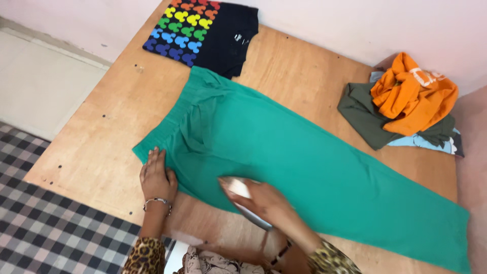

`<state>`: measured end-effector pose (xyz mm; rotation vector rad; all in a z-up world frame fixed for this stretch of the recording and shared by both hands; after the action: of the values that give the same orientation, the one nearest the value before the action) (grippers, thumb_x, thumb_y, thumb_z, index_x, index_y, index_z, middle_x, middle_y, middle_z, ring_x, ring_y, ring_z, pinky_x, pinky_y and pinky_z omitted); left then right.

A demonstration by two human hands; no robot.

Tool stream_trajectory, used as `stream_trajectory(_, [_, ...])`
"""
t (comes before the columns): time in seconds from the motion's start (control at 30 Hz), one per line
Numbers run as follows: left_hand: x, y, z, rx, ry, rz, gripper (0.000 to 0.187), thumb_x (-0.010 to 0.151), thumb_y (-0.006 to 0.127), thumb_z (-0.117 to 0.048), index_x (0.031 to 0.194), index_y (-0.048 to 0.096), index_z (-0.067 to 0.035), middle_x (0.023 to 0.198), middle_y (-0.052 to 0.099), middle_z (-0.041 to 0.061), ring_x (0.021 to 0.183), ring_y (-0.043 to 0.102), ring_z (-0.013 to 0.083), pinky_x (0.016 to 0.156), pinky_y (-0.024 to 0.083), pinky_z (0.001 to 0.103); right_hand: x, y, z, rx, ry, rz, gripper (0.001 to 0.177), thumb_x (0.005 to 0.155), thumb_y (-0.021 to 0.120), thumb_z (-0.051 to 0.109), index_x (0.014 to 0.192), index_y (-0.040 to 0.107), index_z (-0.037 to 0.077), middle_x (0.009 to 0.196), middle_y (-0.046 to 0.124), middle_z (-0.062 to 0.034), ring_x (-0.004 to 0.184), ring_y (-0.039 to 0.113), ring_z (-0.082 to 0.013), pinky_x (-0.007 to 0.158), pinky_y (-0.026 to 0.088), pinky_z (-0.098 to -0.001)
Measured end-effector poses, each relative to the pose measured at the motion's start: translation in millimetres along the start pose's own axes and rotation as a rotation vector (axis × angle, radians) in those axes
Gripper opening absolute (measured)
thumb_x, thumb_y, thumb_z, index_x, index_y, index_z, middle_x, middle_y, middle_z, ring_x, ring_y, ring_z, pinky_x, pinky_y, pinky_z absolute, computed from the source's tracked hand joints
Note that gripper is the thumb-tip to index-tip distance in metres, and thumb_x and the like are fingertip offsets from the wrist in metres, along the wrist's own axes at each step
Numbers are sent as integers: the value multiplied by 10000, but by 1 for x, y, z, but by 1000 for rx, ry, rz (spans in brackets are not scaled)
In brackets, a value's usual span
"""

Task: The person irons a green garment on a wooden table using a white electric iron. They repeatedly smooth the fabric, fold the garment, and continue ironing different sections until the garment is neatly folded.

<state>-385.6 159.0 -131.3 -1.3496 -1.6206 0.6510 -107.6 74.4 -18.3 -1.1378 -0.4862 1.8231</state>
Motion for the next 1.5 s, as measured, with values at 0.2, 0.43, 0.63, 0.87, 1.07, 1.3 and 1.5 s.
stream_trajectory(0.2, [20, 7, -76, -19, 32, -121, 612, 921, 544, -191, 1518, 465, -82, 1607, 440, 138, 1506, 375, 365, 1198, 266, 555, 1, -45, -30, 140, 100, -157, 685, 943, 592, 583, 1185, 642, -56, 627, 642, -269, 552, 663, -342, 571, 504, -494])
stream_trajectory(0.43, [19, 37, -87, 75, -57, 60, 610, 991, 456, -318, 1563, 397, -115, 1649, 354, 101, 1526, 273, 354, 1186, 228, 556, 63, -24, 5, 118, -51, -246, 739, 955, 573, 585, 1254, 589, -90, 753, 665, -302, 645, 694, -415, 617, 547, -494])
stream_trajectory(0.63, [20, 43, -81, 60, -58, 61, 641, 986, 420, -300, 1582, 338, -79, 1652, 339, 88, 1537, 259, 322, 1188, 201, 515, 88, -22, 33, 273, -48, -343, 726, 952, 534, 576, 1212, 601, -98, 762, 682, -323, 702, 721, -427, 630, 560, -505])
stream_trajectory(0.87, [17, 41, -81, 34, -76, 65, 662, 984, 416, -278, 1590, 304, -37, 1648, 342, 115, 1544, 261, 313, 1198, 202, 496, 113, -41, 55, 228, -146, -445, 664, 962, 563, 564, 1046, 630, -92, 714, 653, -309, 664, 688, -448, 558, 527, -505])
stream_trajectory(1.07, [18, 41, -83, 32, -68, 30, 654, 985, 421, -260, 1589, 310, -34, 1638, 370, 111, 1539, 269, 310, 1200, 204, 500, 133, -47, 42, 336, -68, -544, 659, 967, 543, 550, 1031, 603, -103, 708, 658, -319, 669, 690, -458, 554, 523, -512])
stream_trajectory(1.3, [19, 45, -82, 52, -89, 25, 619, 974, 436, -259, 1570, 376, -106, 1636, 383, 77, 1536, 287, 301, 1202, 217, 511, 227, -55, 31, 241, -4, -598, 703, 969, 566, 581, 1009, 632, -118, 869, 673, -366, 857, 681, -507, 689, 555, -523])
stream_trajectory(1.5, [18, 43, -89, 147, -13, 37, 577, 980, 454, -354, 1552, 441, -276, 1631, 381, 129, 1500, 291, 435, 1164, 223, 578, 234, -65, 30, 258, -84, -606, 703, 963, 570, 584, 980, 640, -116, 887, 681, -363, 866, 691, -504, 697, 571, -522])
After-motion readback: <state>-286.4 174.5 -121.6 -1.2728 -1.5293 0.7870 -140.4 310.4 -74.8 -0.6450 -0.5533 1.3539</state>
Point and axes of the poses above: each hand's wrist, its own x-axis towards the middle knuckle, its own y-axis out of the palm, z = x × y, the point moved 4 cm from there along x, towards the middle knuckle
